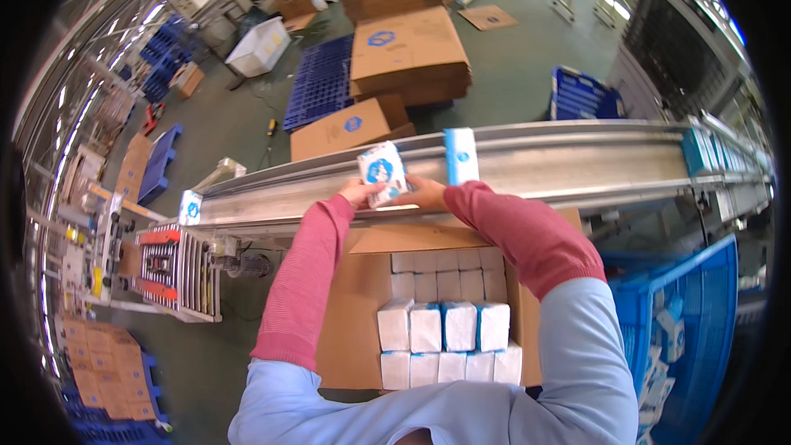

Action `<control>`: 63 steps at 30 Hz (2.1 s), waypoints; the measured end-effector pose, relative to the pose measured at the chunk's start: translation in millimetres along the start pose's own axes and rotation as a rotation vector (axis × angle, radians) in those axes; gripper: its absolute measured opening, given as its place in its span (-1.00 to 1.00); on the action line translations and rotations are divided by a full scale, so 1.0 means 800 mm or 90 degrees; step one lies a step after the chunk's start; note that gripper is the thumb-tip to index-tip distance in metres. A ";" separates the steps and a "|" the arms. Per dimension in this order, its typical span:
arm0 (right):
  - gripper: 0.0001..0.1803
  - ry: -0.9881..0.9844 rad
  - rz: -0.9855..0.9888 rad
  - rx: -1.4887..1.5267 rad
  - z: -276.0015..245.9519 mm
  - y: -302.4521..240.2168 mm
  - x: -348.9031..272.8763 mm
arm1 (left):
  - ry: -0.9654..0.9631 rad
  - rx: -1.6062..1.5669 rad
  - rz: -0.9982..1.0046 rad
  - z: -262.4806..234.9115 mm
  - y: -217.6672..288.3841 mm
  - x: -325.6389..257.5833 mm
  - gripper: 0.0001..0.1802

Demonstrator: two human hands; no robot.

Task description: The person picks up packs of tissues from a conveyor belt and a blue bin, arranges them into cardboard boxes, and then moves the filled boxes onto a different conveyor belt.

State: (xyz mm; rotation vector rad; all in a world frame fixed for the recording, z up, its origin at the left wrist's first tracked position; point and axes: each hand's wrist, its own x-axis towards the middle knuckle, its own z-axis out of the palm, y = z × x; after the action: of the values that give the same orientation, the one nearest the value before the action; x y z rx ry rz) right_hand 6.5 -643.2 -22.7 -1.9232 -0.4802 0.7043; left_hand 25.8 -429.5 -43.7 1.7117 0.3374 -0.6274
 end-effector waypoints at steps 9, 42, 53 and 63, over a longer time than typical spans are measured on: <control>-0.34 0.327 -0.345 0.096 -0.032 -0.136 -0.102 | -0.093 -0.187 0.389 0.056 0.103 -0.192 -0.68; -0.08 -0.351 0.057 -0.574 0.072 0.060 -0.281 | 0.044 0.138 0.578 0.038 0.012 -0.216 -0.64; -0.43 0.142 -0.098 -0.382 0.033 0.065 -0.379 | 0.300 0.464 0.219 -0.115 -0.020 0.043 -0.16; -0.62 0.348 0.065 -0.101 -0.172 0.048 -0.529 | -0.183 0.584 0.239 0.150 0.158 -0.025 -0.31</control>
State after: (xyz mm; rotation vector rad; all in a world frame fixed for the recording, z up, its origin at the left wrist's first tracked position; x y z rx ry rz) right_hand -220.5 -1007.5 101.7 -2.1935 -0.0971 0.1829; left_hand 51.0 -572.8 53.7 2.4143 -0.5583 -0.7909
